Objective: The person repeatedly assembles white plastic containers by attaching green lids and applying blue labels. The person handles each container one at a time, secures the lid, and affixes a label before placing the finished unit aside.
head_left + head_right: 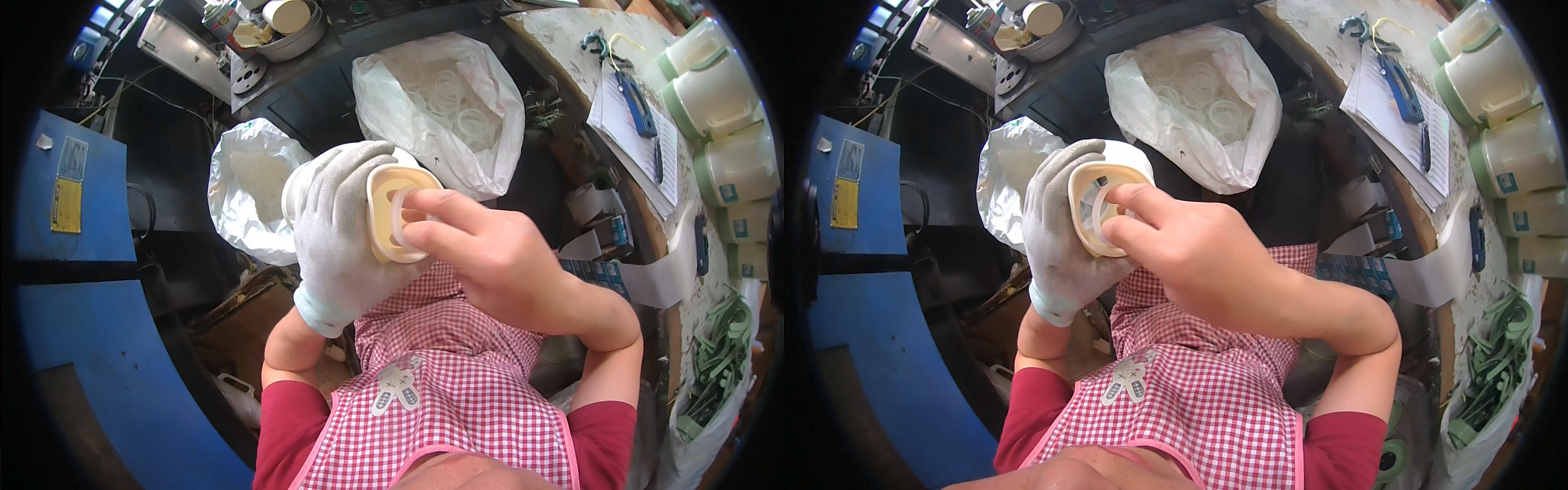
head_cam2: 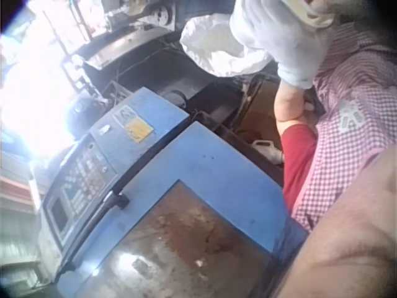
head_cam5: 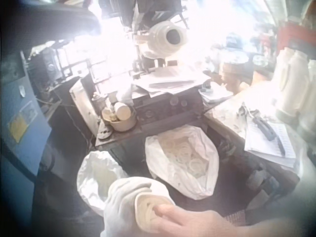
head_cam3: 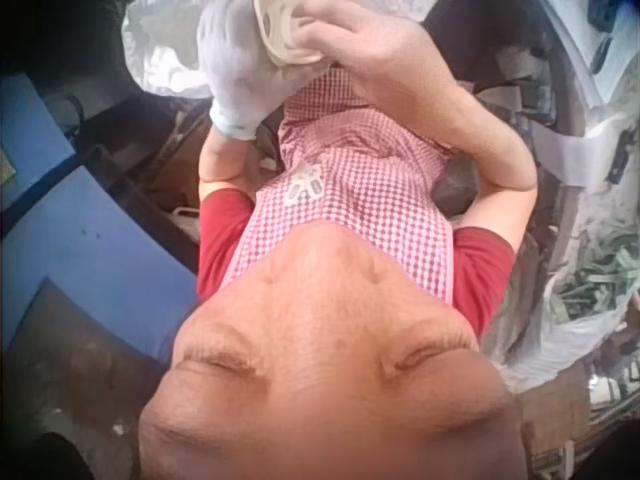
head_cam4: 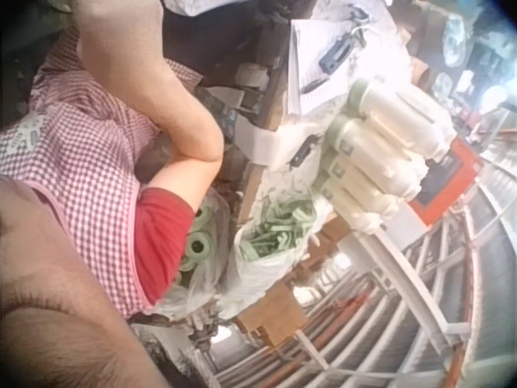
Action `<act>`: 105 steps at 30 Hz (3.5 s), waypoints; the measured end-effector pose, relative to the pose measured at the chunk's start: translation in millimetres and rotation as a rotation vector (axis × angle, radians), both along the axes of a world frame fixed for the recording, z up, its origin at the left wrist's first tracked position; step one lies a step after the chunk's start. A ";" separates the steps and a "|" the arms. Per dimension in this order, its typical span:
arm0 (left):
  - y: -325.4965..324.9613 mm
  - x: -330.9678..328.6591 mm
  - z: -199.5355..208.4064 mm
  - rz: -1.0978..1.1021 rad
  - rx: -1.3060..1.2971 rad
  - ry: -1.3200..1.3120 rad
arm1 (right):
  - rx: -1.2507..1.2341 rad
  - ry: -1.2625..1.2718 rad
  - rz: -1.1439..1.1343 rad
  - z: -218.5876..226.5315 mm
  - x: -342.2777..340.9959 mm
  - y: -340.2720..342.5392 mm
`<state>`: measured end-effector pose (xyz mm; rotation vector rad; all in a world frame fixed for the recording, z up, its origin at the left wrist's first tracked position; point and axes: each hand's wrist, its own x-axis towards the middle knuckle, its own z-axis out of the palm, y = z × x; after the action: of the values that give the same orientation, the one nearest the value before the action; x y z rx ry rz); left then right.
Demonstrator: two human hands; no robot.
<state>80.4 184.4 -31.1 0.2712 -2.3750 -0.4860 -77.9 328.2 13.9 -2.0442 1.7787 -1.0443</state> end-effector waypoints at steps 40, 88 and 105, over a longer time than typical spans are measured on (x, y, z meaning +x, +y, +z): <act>-47.6 41.4 16.6 -0.499 1.869 0.680 | -0.754 0.546 -0.761 115.8 -166.1 69.3; -100.4 -131.5 -110.8 -0.323 0.913 0.073 | -0.131 0.380 -1.508 -68.5 18.4 355.6; -53.3 -156.8 -68.6 -0.375 0.978 0.177 | 0.139 0.153 -1.597 33.0 44.1 425.0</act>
<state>-76.4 131.0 -99.7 0.1901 -1.8407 -1.7539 -33.8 753.2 46.9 -0.2355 3.3670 -0.8712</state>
